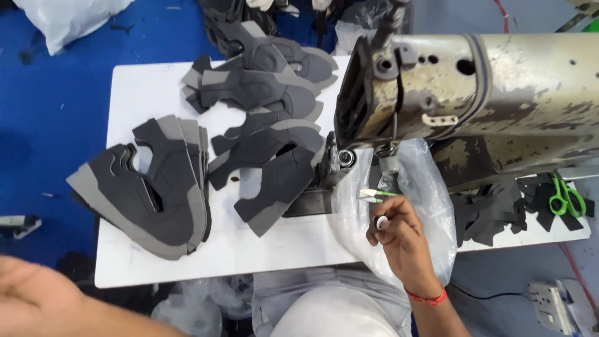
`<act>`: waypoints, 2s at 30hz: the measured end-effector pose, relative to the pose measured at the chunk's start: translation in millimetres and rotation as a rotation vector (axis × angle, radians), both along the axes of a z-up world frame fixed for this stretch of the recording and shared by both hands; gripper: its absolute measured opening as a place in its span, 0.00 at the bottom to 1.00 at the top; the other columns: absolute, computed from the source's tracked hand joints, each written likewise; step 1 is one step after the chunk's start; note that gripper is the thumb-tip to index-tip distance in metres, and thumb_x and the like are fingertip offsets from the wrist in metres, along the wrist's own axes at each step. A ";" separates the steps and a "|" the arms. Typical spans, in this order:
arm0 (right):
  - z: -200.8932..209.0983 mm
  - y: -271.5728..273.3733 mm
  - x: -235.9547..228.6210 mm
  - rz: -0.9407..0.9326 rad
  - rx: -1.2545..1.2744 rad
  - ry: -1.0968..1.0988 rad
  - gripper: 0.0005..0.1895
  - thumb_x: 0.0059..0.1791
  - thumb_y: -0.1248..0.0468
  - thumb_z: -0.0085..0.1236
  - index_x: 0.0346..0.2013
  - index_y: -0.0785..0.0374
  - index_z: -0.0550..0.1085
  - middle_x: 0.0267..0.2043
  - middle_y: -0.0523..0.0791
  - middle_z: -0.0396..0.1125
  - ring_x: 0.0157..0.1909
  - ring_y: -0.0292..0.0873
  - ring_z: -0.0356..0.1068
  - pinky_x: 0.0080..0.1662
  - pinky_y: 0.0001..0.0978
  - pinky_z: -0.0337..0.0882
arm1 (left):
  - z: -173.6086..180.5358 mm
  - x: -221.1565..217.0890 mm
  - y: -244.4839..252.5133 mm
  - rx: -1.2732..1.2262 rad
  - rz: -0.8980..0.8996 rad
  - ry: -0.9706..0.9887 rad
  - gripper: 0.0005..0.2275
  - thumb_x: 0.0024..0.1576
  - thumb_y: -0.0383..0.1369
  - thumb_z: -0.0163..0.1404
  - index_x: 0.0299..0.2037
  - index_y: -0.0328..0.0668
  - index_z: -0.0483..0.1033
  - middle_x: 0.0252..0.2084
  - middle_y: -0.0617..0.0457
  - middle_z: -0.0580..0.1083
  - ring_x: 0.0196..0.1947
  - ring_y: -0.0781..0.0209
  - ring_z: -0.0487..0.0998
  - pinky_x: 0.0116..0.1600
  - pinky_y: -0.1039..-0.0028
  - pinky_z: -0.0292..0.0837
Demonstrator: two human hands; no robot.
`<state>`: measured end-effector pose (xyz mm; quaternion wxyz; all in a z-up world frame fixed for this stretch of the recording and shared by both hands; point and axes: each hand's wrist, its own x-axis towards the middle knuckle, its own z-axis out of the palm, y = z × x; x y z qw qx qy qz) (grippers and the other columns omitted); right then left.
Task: The person prepares a sewing machine by threading the needle and cutting excess thread. They then sew gray and black shoe parts together, handling each piece individually and trimming threads between stitches. The person repeats this process for multiple shoe parts.
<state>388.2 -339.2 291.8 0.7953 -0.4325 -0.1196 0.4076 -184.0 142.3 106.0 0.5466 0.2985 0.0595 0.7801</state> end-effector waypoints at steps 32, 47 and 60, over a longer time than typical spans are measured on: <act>24.0 1.3 -17.0 -0.022 -0.096 -0.628 0.18 0.47 0.81 0.48 0.50 0.67 0.64 0.47 0.47 0.64 0.46 0.36 0.64 0.51 0.29 0.66 | 207.8 285.0 -183.8 -0.337 -0.771 0.129 0.03 0.70 0.27 0.50 0.47 0.34 0.73 0.28 0.51 0.72 0.27 0.67 0.67 0.36 0.79 0.62; 26.5 -3.6 -3.3 -0.080 -0.118 -0.615 0.14 0.46 0.81 0.47 0.46 0.68 0.67 0.50 0.48 0.65 0.49 0.36 0.65 0.52 0.27 0.66 | 186.4 168.5 -110.1 -0.238 -0.645 -0.003 0.00 0.69 0.22 0.46 0.46 0.33 0.69 0.31 0.50 0.73 0.28 0.67 0.72 0.34 0.83 0.70; 49.9 26.4 -25.4 0.146 -0.100 -0.969 0.16 0.40 0.79 0.46 0.39 0.69 0.77 0.42 0.48 0.69 0.41 0.40 0.69 0.43 0.29 0.70 | 206.8 376.7 -275.8 -0.227 -1.053 0.814 0.20 0.64 0.43 0.47 0.55 0.33 0.77 0.42 0.49 0.82 0.26 0.70 0.68 0.32 0.82 0.66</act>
